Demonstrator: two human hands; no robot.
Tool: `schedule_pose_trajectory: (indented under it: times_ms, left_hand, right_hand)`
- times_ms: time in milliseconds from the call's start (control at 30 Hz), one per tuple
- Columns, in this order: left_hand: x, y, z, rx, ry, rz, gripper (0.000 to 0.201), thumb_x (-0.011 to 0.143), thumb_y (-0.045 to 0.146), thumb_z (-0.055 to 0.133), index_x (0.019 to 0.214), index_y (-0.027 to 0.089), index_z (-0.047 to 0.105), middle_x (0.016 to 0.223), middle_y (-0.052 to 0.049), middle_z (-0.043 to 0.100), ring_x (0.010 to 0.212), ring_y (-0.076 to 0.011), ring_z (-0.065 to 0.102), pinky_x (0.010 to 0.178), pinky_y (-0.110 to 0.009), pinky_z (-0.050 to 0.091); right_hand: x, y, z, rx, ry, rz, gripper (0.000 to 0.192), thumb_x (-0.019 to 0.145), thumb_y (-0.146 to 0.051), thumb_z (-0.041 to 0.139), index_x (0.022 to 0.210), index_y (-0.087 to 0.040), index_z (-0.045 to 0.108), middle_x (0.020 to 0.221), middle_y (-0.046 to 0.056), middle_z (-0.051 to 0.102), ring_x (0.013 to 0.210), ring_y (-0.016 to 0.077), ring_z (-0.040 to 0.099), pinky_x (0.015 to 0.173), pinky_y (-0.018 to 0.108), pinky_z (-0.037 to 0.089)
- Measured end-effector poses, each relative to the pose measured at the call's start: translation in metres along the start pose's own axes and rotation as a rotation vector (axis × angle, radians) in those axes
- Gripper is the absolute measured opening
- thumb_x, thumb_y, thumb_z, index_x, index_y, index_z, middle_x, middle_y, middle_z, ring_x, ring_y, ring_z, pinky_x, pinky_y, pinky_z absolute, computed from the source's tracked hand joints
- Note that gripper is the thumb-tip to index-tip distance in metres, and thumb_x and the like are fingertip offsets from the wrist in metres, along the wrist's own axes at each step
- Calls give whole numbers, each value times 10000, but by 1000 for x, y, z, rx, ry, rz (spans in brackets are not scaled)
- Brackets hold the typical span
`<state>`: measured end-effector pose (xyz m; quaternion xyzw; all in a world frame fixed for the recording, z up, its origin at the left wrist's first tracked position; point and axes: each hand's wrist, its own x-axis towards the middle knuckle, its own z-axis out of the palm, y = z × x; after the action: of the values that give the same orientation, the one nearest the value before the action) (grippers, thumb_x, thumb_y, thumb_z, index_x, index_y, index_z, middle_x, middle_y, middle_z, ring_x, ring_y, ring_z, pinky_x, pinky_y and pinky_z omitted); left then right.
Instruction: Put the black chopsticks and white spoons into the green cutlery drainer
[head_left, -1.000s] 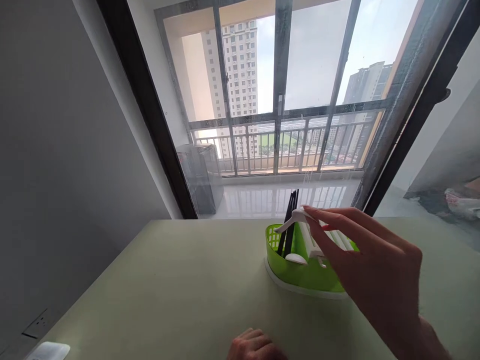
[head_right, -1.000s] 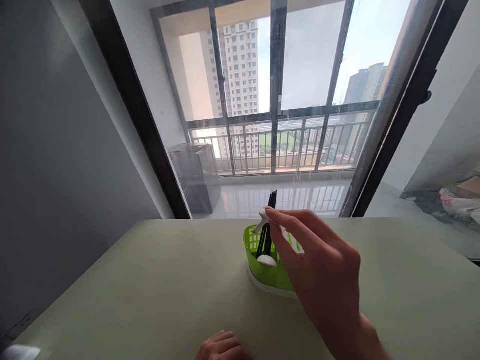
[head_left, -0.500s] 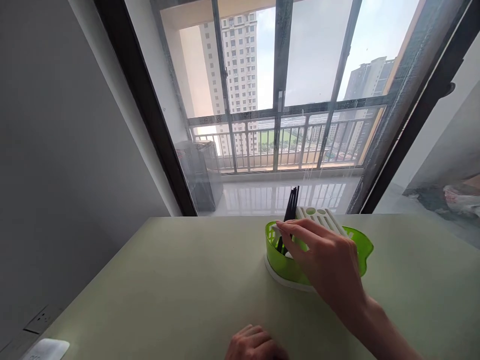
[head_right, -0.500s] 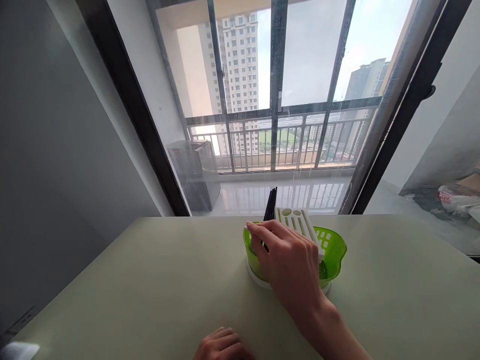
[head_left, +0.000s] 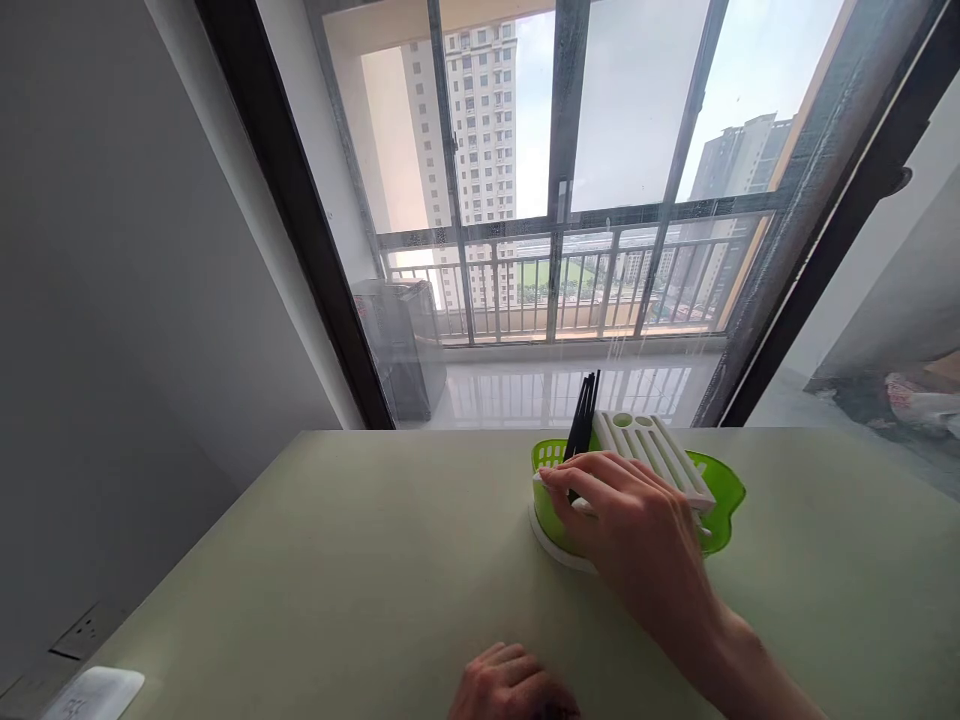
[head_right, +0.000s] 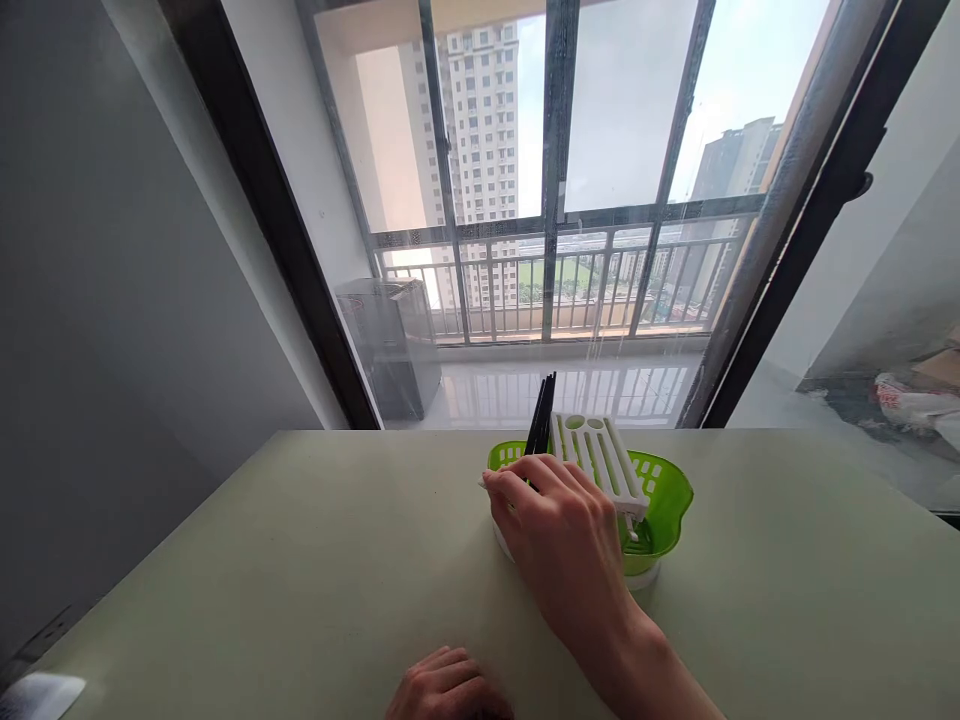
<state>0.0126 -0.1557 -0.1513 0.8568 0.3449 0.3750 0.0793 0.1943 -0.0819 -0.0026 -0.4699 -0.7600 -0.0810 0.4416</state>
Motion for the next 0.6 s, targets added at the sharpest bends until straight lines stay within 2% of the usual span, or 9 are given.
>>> schedule_pose_trajectory:
  times_ms: [167,267,367,433,600]
  left_hand:
    - [0,2,-2,-7,1,-8,439,1032,495,471,741,218,648,621,38,697,522,-98,579,529,-226,394]
    - [-2,1,-2,6,-21,-12,407,1024,472,498,746,219,654,626,36,701,533,-104,585,542,-233,402]
    - [-5,-1,0,12,-53,-24,343,1001,446,556,767,223,673,634,33,704,536,-107,582,555,-229,419]
    - [-6,-2,1,10,-57,-24,317,991,429,576,771,224,678,634,33,704,532,-107,581,557,-226,427]
    - [-4,1,-2,-2,-74,-29,352,1007,443,541,773,219,679,640,21,714,542,-108,605,561,-222,439]
  right_hand:
    - [1,-3,-4,-18,-145,25,125,902,-137,726,842,-244,745,866,-11,751,843,220,684,790,346,478]
    - [1,-3,-7,-15,-175,27,113,876,-143,760,918,-246,738,937,-5,768,893,240,696,808,367,498]
    - [2,-3,-14,20,-150,22,209,863,-202,790,1053,-264,727,1058,6,779,968,260,715,820,374,523]
    - [4,-4,-21,49,-110,25,193,897,-264,760,1086,-269,723,1083,15,780,962,258,729,805,370,536]
    - [10,-7,-46,175,-53,36,86,969,-263,645,973,-262,730,950,1,790,811,186,741,724,289,533]
